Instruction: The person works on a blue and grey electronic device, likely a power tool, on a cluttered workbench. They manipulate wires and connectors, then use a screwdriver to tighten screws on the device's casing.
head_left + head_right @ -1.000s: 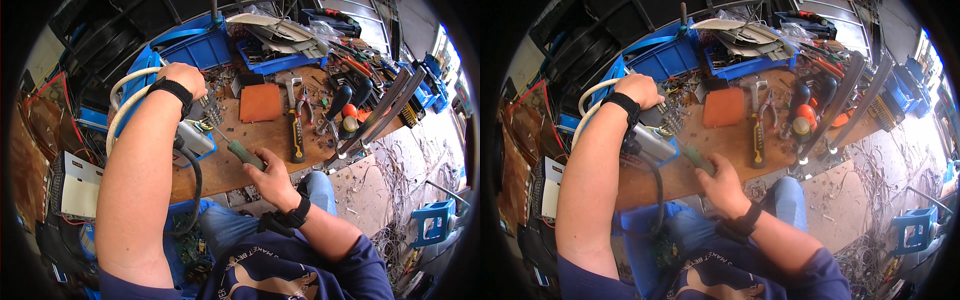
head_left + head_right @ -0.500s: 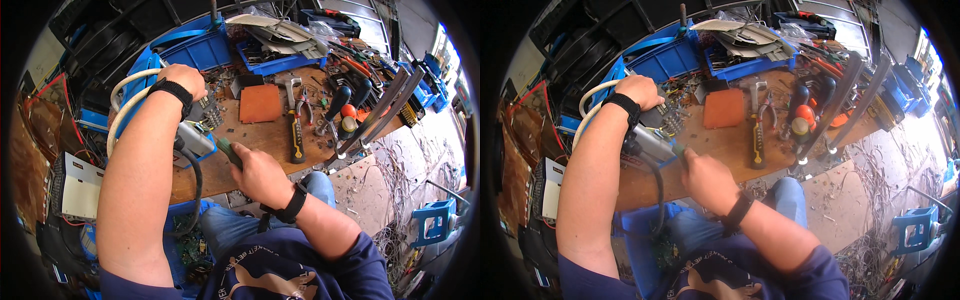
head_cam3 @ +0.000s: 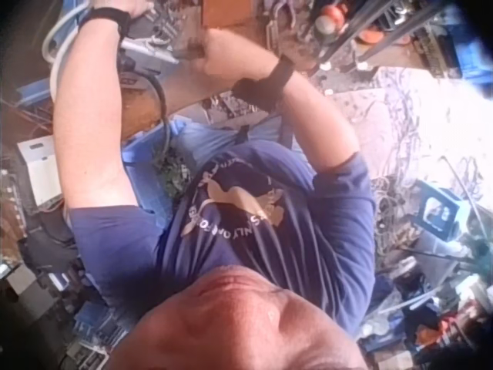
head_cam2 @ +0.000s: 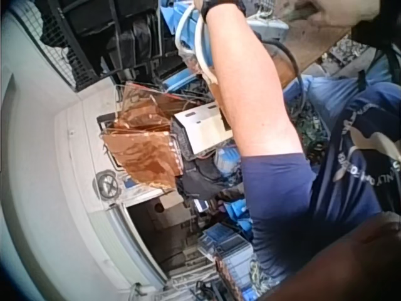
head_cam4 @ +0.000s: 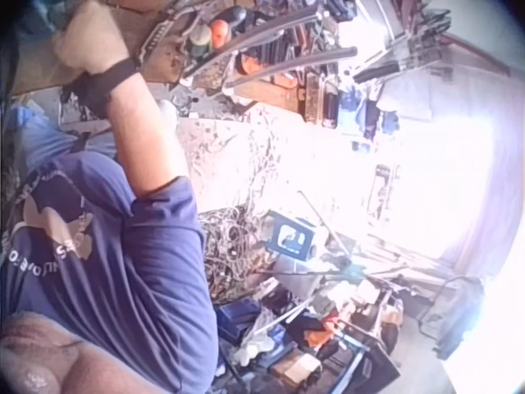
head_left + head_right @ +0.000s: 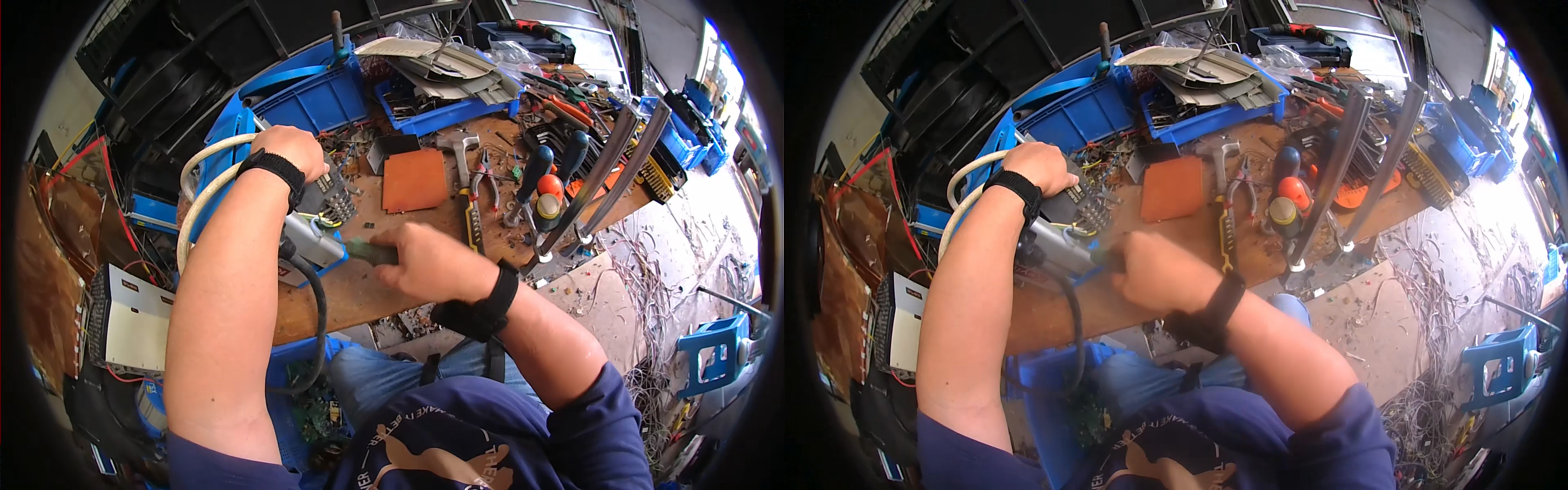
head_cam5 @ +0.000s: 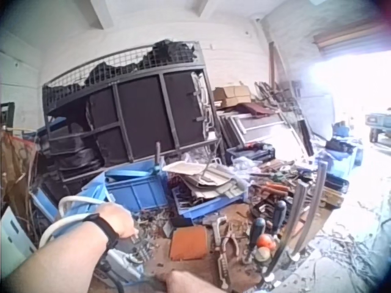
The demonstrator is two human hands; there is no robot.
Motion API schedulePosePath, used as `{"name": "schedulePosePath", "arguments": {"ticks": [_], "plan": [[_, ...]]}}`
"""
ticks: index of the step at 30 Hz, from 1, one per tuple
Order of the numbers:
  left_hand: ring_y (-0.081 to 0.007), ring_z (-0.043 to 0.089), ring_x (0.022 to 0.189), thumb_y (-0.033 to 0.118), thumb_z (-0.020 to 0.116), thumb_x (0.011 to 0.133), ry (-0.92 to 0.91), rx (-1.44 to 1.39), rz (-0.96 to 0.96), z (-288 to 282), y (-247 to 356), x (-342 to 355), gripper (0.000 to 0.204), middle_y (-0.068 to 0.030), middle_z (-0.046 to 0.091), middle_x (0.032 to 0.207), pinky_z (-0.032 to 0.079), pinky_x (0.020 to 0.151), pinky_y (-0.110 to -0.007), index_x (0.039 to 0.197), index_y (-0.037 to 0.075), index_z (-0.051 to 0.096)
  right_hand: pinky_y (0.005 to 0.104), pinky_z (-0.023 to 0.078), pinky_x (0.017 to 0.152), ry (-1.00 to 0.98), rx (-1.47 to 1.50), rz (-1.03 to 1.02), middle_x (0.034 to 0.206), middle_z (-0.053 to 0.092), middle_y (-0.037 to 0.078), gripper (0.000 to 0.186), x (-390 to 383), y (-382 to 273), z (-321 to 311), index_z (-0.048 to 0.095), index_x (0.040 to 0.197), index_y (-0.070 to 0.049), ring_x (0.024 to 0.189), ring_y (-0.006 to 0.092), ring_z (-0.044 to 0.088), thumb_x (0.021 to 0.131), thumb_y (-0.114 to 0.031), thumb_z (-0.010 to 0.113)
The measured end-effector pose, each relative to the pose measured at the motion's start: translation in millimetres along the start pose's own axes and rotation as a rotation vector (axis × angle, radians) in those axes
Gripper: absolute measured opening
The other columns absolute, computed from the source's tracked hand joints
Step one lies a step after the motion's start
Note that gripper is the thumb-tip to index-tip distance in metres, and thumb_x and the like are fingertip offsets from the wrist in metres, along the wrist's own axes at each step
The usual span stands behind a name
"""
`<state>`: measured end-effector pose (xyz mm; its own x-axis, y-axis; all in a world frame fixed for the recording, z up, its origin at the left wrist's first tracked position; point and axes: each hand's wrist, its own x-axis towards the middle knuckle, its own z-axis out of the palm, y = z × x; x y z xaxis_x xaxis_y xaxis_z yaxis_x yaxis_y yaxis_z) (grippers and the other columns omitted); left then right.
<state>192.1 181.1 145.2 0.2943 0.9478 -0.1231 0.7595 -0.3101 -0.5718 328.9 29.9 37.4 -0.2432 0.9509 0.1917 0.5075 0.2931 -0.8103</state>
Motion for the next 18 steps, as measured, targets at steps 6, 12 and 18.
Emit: {"name": "schedulePosePath", "arguments": {"ticks": [6,12,18], "plan": [[-0.0289,0.063,0.104,0.048,0.057,0.087,0.002,0.032,-0.015,-4.8,2.3,-5.6,0.046,-0.0114,0.067,0.109,0.050,0.088,-0.040,0.106,0.009,0.070,0.0428,0.048,0.085,0.143,0.086,0.091,0.096,0.064,0.029,0.043,-13.0,6.6,38.3,0.057,0.116,0.007,0.094,0.0417,0.062,0.081,-0.018,0.061],[-0.0326,0.064,0.099,0.051,0.058,0.084,0.037,-0.006,0.008,1.9,-1.2,-2.3,0.051,-0.0163,0.068,0.103,0.050,0.086,-0.041,0.098,0.003,0.071,0.0452,0.046,0.088,0.232,0.161,0.170,0.100,0.063,0.028,0.045,-34.9,9.8,34.6,0.054,0.119,0.005,0.097,0.0428,0.060,0.084,-0.022,0.059],[-0.0326,0.064,0.099,0.051,0.058,0.084,0.067,-0.010,0.021,2.3,-1.3,-4.3,0.051,-0.0160,0.068,0.103,0.050,0.087,-0.041,0.098,0.003,0.071,0.0466,0.046,0.084,0.279,0.237,0.118,0.098,0.063,0.028,0.046,-30.6,18.8,50.9,0.053,0.121,0.004,0.093,0.0438,0.060,0.085,-0.024,0.058]]}}
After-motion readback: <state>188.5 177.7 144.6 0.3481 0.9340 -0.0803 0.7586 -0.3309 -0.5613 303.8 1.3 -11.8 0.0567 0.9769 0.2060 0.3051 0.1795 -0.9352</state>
